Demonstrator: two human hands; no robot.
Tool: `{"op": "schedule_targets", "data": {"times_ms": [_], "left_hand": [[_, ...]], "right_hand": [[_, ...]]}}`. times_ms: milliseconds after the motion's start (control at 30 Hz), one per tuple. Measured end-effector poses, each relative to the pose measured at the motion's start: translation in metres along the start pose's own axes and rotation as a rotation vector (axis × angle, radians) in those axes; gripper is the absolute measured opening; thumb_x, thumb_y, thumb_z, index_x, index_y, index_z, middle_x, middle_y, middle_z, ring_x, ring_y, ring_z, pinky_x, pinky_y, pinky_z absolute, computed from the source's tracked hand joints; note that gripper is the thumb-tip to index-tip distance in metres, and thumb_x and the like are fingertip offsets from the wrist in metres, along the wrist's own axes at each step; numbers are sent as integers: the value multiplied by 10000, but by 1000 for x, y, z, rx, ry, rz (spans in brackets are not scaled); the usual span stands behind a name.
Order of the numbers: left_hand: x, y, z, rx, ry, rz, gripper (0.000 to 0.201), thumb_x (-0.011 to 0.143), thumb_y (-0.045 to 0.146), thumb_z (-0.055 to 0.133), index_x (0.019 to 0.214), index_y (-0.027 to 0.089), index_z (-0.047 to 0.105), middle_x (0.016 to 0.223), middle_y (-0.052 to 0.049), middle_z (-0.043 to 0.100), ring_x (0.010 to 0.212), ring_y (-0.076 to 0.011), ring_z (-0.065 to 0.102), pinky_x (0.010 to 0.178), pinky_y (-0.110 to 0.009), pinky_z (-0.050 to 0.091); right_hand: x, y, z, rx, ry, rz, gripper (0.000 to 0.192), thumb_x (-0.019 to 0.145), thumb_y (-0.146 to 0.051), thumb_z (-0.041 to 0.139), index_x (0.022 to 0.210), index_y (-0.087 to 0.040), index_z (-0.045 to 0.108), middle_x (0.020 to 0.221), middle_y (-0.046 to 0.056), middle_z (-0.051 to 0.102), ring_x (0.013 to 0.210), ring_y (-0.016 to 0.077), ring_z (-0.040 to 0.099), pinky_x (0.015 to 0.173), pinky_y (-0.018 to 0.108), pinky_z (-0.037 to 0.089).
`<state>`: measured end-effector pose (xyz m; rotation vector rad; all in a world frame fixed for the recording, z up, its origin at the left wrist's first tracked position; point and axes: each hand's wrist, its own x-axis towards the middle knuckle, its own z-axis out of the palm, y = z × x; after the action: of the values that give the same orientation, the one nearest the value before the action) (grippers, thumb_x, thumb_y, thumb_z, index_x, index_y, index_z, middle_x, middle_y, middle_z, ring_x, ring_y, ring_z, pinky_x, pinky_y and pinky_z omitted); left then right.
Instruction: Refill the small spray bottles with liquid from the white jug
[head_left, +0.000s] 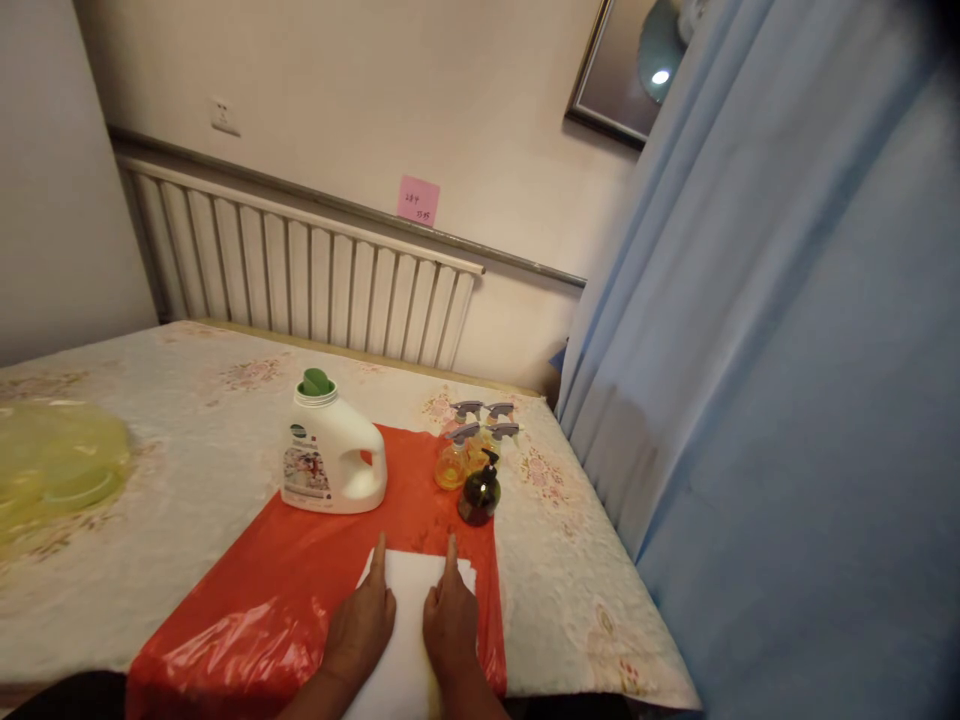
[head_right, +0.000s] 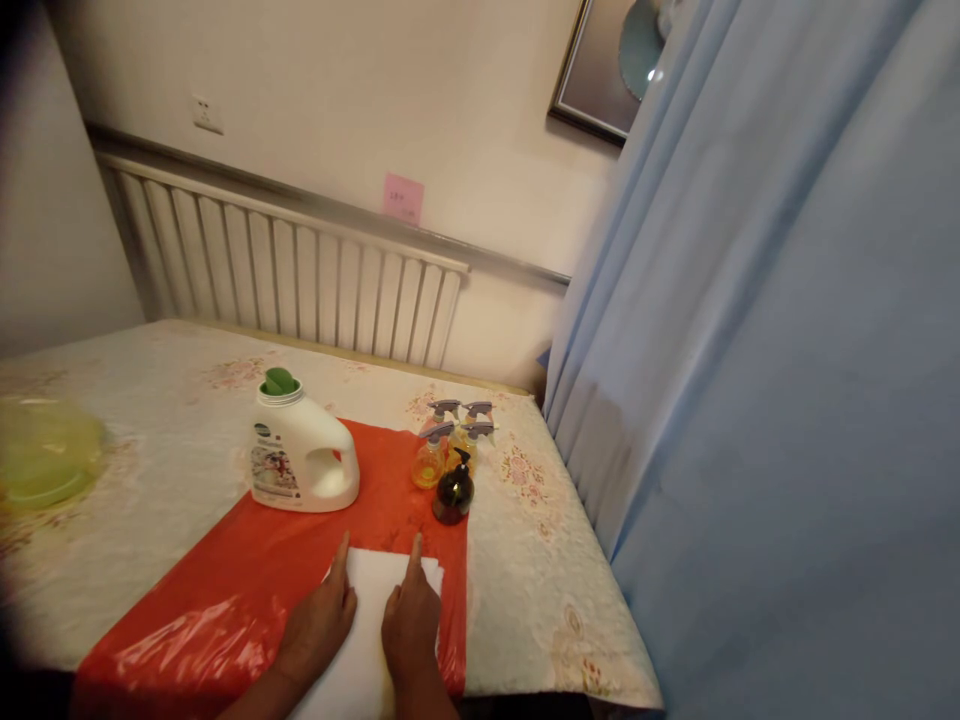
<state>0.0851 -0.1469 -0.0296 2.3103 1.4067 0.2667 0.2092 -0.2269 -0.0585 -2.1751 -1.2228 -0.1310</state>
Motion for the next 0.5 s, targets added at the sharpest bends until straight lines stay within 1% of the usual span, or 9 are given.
{"op": "schedule_targets", "data": {"times_ms": [167, 500], "left_hand": [[-1, -1, 1, 5, 26, 17, 674, 933, 191, 343, 1561, 65, 132, 934, -173, 786, 788, -295, 742, 664, -351, 440], [0, -1, 2, 7, 25, 16, 664, 939, 192, 327, 1559, 54, 133, 911, -176, 788, 781, -299, 744, 664, -359, 450]], "right_hand": [[0, 1, 2, 18, -19, 13, 794, 795, -7, 430, 1561, -75, 230, 911, 122, 767, 861, 271, 739, 770, 348, 554], [0, -2, -2, 25, -32, 13, 762, 807, 3, 427, 1548, -57, 259, 961, 149, 767, 918, 279, 737, 796, 354, 552]]}}
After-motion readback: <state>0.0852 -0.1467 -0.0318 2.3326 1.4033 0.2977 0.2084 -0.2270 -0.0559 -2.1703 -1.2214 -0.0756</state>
